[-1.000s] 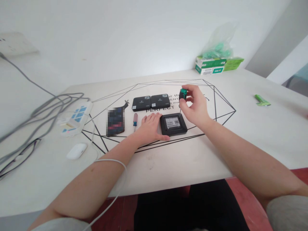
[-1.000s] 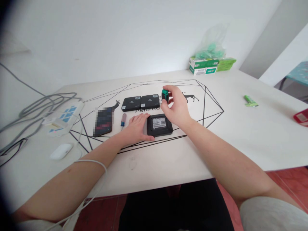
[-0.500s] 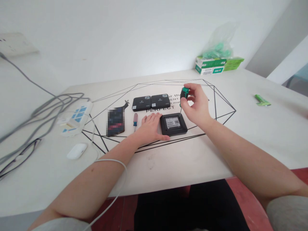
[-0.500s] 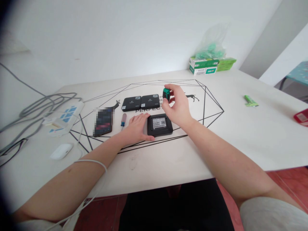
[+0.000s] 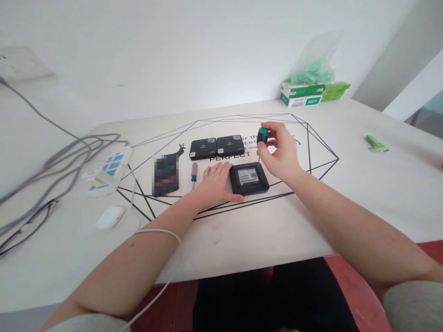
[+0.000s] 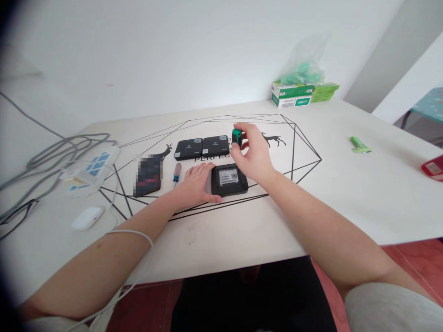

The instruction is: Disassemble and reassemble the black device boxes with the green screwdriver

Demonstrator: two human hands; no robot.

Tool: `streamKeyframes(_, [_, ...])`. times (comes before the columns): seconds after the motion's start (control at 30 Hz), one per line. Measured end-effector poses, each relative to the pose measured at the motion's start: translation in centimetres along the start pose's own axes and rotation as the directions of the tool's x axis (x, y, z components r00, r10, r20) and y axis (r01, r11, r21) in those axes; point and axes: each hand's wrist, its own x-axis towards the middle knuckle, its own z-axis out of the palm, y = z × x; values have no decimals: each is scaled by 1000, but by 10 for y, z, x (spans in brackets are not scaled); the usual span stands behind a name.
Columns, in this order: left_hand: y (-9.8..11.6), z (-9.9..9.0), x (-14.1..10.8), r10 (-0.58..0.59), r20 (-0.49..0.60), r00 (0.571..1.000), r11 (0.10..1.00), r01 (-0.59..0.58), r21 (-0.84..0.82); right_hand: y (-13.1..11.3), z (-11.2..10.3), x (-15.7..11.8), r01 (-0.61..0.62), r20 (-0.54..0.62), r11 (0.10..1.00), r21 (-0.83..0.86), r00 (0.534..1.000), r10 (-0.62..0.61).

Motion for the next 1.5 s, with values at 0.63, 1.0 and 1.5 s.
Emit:
streamKeyframes(0.63, [-1, 0, 1, 1, 2, 1000, 1000, -1, -18, 4, -1, 0, 6, 94, 999, -53, 996, -2])
streamKeyframes(1.0, [-1, 0, 0, -4, 8, 1000, 1000, 4, -7, 0, -1, 0, -5, 99, 1000, -20, 995, 7])
streamKeyframes(1.5, [-2, 0, 0, 0, 0, 1000, 1000, 0, -6, -4, -2, 1, 9, 71, 999, -37, 997, -6])
